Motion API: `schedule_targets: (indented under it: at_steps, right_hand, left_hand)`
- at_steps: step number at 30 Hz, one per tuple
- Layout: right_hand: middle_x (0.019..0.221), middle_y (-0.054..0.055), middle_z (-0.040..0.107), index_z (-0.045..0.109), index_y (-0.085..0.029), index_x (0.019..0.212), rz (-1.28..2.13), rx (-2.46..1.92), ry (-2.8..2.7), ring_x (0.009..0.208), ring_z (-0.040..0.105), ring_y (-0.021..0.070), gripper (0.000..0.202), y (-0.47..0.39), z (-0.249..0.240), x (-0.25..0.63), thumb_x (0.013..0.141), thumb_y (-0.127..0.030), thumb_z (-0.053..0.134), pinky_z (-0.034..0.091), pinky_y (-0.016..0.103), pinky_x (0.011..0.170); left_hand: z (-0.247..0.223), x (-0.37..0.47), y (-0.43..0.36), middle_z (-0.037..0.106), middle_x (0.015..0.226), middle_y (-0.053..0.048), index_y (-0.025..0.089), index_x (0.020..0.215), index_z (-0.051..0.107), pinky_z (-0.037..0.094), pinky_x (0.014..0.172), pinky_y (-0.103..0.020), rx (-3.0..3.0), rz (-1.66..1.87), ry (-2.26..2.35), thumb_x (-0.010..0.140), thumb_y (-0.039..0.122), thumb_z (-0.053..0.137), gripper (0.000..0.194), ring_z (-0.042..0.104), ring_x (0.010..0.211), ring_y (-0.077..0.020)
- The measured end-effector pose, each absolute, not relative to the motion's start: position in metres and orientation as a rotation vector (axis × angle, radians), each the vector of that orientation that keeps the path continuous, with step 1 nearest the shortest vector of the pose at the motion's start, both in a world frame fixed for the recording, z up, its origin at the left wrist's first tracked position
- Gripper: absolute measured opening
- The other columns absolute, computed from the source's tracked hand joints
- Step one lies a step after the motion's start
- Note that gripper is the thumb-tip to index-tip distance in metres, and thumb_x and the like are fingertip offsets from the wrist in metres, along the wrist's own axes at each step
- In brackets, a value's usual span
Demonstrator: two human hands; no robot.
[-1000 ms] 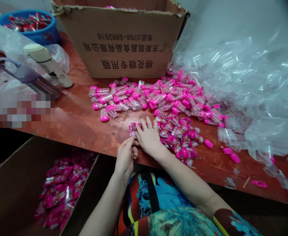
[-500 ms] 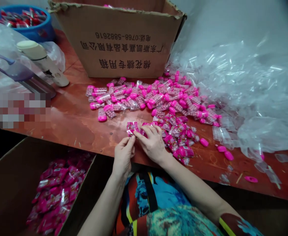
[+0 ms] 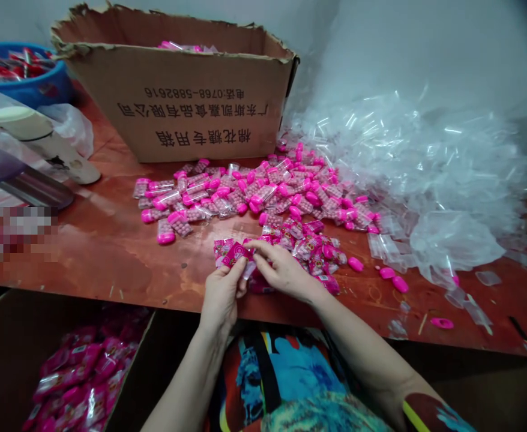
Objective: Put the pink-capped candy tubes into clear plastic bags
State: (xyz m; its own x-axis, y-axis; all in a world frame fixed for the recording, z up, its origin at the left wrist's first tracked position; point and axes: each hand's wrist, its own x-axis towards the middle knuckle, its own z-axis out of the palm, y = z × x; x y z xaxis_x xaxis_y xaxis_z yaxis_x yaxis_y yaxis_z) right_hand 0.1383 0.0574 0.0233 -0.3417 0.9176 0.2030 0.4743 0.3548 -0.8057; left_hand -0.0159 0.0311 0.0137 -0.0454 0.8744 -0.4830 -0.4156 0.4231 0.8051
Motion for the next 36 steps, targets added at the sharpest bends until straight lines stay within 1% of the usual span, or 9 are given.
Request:
schedule_targets:
  at_steps: [6,14,17,19,21,23,26,30,36]
  right_hand:
    - [0.114,0.018,0.071,0.068,-0.012,0.114,0.097,-1.9,-2.155,0.109,0.057,0.0335,0.029,0.126,0.023,0.159,0.099,-0.027,0.049,0.038,0.048,0.095]
    - [0.117,0.022,0.065,0.067,-0.01,0.105,0.019,-1.941,-2.236,0.114,0.051,0.0367,0.024,0.137,0.01,0.156,0.093,-0.025,0.054,0.036,0.05,0.095]
    - [0.109,0.015,0.066,0.061,-0.014,0.11,0.274,-1.669,-1.982,0.102,0.058,0.0294,0.023,0.117,0.015,0.154,0.09,-0.023,0.055,0.041,0.044,0.09]
    - [0.091,0.006,0.066,0.054,-0.018,0.112,0.698,-1.508,-1.718,0.08,0.06,0.0217,0.025,0.098,0.017,0.146,0.089,-0.027,0.055,0.046,0.036,0.075]
    - [0.076,-0.002,0.06,0.051,-0.021,0.109,1.137,-1.385,-1.449,0.063,0.055,0.0161,0.026,0.078,0.016,0.134,0.088,-0.034,0.058,0.044,0.03,0.061]
    - [0.074,-0.005,0.056,0.051,-0.021,0.103,1.372,-1.298,-1.27,0.061,0.053,0.0132,0.03,0.062,0.012,0.12,0.083,-0.038,0.065,0.043,0.027,0.06]
    - [0.079,-0.004,0.057,0.053,-0.021,0.098,1.411,-1.248,-1.194,0.068,0.054,0.0123,0.034,0.051,0.006,0.106,0.075,-0.037,0.073,0.044,0.026,0.065]
    - [0.078,-0.005,0.058,0.055,-0.02,0.099,1.411,-1.236,-1.145,0.066,0.053,0.0116,0.032,0.051,0.002,0.107,0.075,-0.032,0.074,0.043,0.025,0.064]
    - [0.074,-0.007,0.059,0.05,-0.023,0.102,1.478,-1.126,-0.954,0.049,0.048,0.0077,0.032,0.045,-0.001,0.118,0.085,-0.043,0.067,0.037,0.023,0.05]
  left_hand:
    - [0.013,-0.022,0.036,0.049,0.043,0.004,0.015,0.055,0.054,0.023,0.037,-0.018,0.369,1.152,1.173,0.062,0.036,0.089,0.041,0.037,0.04,-0.0047]
    - [0.011,-0.023,0.038,0.05,0.049,0.005,0.014,0.058,0.052,0.025,0.035,-0.017,0.192,1.232,1.154,0.056,0.03,0.094,0.044,0.04,0.039,-0.0038]
    - [0.01,-0.024,0.036,0.049,0.049,0.006,0.014,0.06,0.053,0.024,0.034,-0.017,0.152,1.24,1.121,0.057,0.028,0.093,0.042,0.04,0.038,-0.0036]
    - [0.009,-0.024,0.035,0.05,0.05,0.006,0.014,0.062,0.055,0.024,0.035,-0.018,0.143,1.237,1.09,0.059,0.027,0.092,0.039,0.039,0.038,-0.0033]
    - [0.008,-0.022,0.034,0.049,0.052,0.006,0.013,0.064,0.056,0.024,0.035,-0.018,0.146,1.229,1.066,0.061,0.026,0.091,0.037,0.039,0.039,-0.0032]
    - [0.008,-0.02,0.033,0.049,0.052,0.006,0.013,0.066,0.057,0.024,0.035,-0.018,0.154,1.221,1.058,0.063,0.028,0.09,0.036,0.039,0.039,-0.0034]
    - [0.008,-0.017,0.03,0.049,0.05,0.005,0.013,0.066,0.058,0.023,0.036,-0.018,0.186,1.18,1.051,0.068,0.033,0.087,0.035,0.039,0.039,-0.0039]
    - [0.008,-0.018,0.026,0.049,0.047,0.004,0.013,0.067,0.06,0.022,0.036,-0.019,0.217,1.119,1.039,0.074,0.034,0.081,0.03,0.038,0.038,-0.005]
    - [0.009,-0.025,0.026,0.049,0.051,0.005,0.015,0.065,0.056,0.021,0.034,-0.018,0.12,1.227,1.09,0.071,0.024,0.083,0.029,0.039,0.037,-0.0038]
